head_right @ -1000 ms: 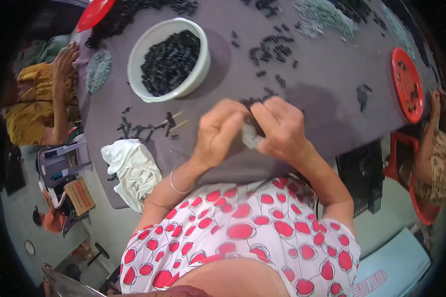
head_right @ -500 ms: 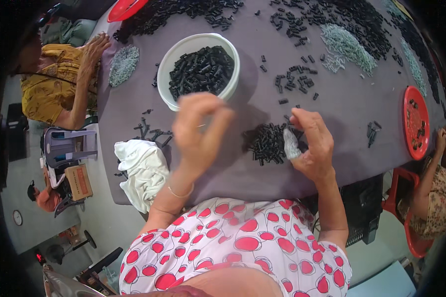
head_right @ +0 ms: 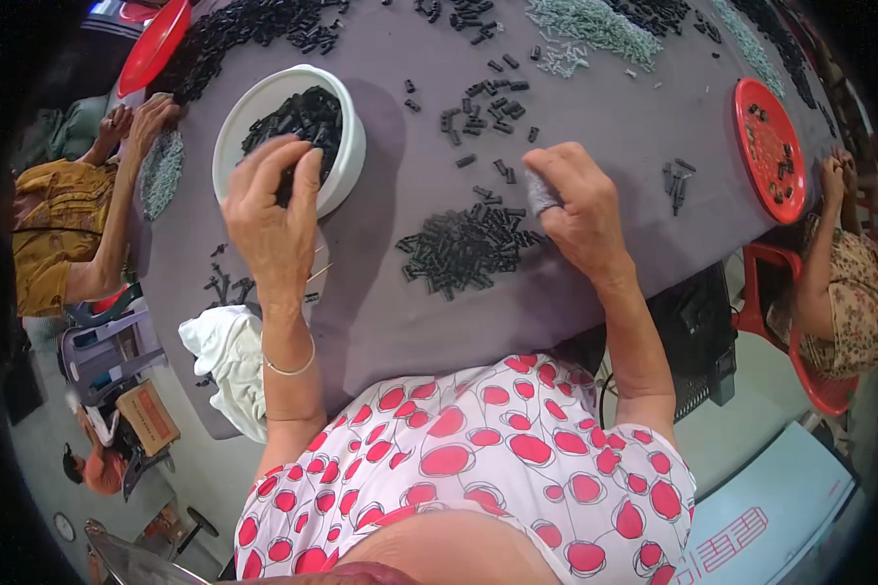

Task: The person repeatedly picks up small plastic components from the table and fits them together by hand to assemble cord locks.

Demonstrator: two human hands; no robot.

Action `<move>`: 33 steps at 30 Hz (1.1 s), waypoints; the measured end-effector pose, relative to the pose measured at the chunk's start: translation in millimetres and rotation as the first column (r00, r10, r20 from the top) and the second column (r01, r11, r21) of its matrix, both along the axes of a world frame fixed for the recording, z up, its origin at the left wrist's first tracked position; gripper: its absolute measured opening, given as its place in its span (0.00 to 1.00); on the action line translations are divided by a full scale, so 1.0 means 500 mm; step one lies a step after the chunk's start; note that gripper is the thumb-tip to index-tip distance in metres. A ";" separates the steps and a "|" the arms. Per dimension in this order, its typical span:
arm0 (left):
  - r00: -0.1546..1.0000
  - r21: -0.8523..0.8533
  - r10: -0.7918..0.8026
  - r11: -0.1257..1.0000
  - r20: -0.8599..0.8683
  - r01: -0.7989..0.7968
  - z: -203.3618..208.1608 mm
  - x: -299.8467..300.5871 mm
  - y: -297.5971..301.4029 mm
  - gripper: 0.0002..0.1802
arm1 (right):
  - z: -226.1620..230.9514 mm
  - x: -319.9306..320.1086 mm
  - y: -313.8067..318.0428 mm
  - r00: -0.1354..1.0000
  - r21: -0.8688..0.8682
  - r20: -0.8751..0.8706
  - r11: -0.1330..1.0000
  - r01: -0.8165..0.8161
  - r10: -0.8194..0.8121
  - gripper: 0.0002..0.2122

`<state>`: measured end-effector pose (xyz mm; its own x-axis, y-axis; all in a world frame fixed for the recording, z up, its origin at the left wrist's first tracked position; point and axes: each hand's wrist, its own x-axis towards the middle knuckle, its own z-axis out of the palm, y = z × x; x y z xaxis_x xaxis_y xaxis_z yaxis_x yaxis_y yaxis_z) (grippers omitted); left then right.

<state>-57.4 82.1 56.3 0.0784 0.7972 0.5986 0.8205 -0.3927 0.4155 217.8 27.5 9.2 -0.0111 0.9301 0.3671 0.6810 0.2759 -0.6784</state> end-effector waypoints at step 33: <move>0.795 -0.269 -0.486 0.762 0.364 0.589 -0.095 0.141 -0.065 0.10 | -0.006 -0.036 0.014 0.965 -0.030 0.171 0.980 -0.199 0.201 0.17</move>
<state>12.9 49.8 8.8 0.4443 0.8256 0.3479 0.3596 -0.5200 0.7748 199.8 34.3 6.1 -0.2594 0.9068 0.3322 0.7195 0.4109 -0.5599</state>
